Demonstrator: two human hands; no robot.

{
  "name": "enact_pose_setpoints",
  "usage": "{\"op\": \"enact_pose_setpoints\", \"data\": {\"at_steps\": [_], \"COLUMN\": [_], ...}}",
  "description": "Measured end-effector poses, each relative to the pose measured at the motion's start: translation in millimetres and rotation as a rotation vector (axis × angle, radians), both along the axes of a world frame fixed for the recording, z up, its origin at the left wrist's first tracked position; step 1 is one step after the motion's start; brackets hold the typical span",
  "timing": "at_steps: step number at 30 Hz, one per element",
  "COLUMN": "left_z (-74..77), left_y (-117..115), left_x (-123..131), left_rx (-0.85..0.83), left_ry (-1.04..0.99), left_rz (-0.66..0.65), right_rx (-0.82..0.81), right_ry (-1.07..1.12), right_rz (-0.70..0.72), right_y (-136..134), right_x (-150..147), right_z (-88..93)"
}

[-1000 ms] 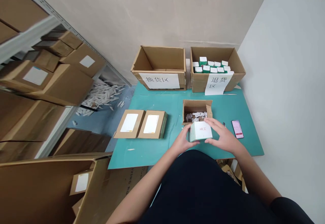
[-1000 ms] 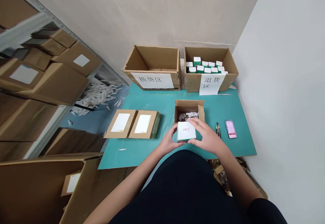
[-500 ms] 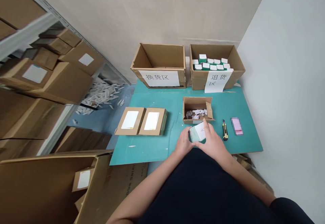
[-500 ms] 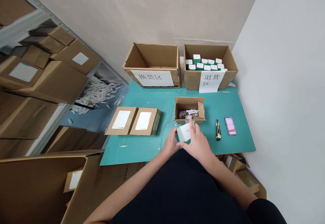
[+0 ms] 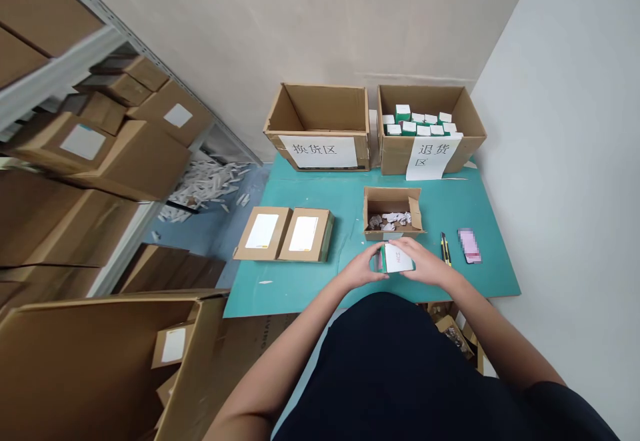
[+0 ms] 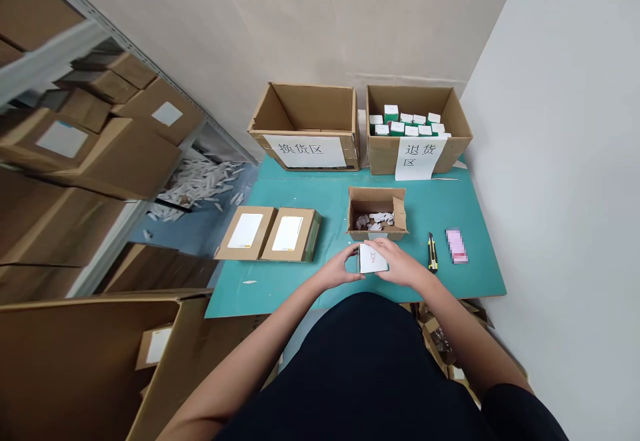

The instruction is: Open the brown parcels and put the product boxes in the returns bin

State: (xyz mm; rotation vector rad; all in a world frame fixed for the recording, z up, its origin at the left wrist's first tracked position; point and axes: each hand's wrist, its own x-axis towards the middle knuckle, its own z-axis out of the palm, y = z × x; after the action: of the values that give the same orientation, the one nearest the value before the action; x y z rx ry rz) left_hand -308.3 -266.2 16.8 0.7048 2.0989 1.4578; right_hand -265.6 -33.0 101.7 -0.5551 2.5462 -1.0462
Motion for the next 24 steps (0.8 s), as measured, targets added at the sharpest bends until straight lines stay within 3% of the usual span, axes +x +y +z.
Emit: {"op": "enact_pose_setpoints", "data": {"at_steps": [8, 15, 24], "left_z": [-32.9, -55.4, -91.3], "left_y": [16.2, 19.3, 19.0], "left_x": [26.0, 37.6, 34.8], "left_rx": [-0.189, -0.348, -0.354], "left_ry": [0.099, 0.190, 0.174], "left_rz": [0.301, 0.369, 0.354], "right_rx": [0.068, 0.396, 0.599], "right_ry": [-0.046, -0.001, -0.027], "right_rz": [-0.174, -0.226, -0.132], "right_y": [-21.7, -46.9, -67.8], "right_x": [-1.6, 5.4, 0.3], "right_z": [-12.5, -27.5, -43.5]}}
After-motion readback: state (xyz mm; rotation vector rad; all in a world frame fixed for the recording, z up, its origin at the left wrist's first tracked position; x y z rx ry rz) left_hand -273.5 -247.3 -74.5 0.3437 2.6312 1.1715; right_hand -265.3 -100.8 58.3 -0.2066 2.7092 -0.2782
